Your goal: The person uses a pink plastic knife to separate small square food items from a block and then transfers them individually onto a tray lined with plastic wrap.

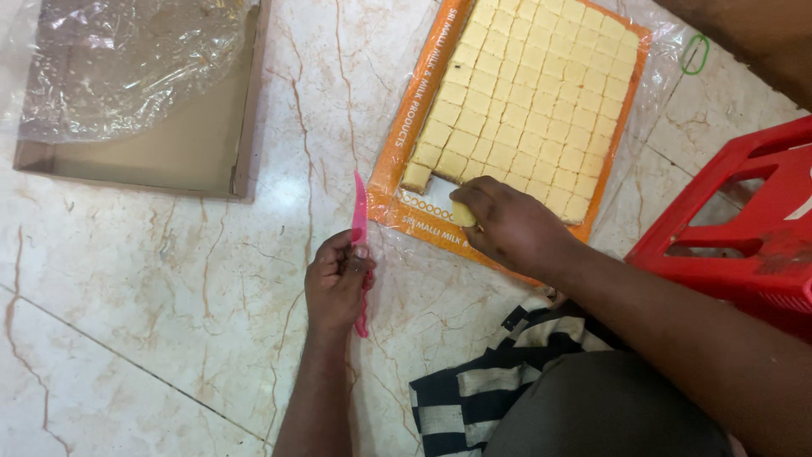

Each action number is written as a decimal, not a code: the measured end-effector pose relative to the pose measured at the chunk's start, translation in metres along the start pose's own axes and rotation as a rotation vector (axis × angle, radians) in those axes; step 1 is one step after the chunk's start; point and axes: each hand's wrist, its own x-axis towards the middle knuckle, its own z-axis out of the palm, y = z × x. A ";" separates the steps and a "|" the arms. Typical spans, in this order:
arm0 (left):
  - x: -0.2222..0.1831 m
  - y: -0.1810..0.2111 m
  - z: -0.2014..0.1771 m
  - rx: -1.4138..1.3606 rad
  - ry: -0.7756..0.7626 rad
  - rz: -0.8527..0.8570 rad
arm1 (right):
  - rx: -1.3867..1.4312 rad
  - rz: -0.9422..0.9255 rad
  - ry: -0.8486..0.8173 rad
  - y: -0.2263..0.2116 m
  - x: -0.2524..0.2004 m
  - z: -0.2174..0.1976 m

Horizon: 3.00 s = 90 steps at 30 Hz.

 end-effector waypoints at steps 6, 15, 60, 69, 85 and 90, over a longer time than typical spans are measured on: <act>0.003 0.009 0.003 0.042 0.021 -0.018 | -0.216 -0.016 -0.165 0.000 0.007 0.027; 0.003 0.001 -0.001 -0.049 0.004 0.018 | 0.072 0.156 0.005 -0.001 -0.017 -0.008; 0.006 0.007 0.003 0.006 0.034 0.007 | -0.135 0.041 -0.007 0.025 -0.026 0.007; 0.006 0.006 0.003 -0.023 0.040 -0.011 | -0.103 0.061 -0.072 0.026 -0.031 -0.006; 0.006 0.005 0.002 -0.049 0.020 0.008 | 0.059 0.205 -0.092 0.032 -0.033 -0.002; 0.006 0.007 0.004 -0.013 0.036 0.006 | -0.059 0.100 -0.129 0.027 -0.033 -0.004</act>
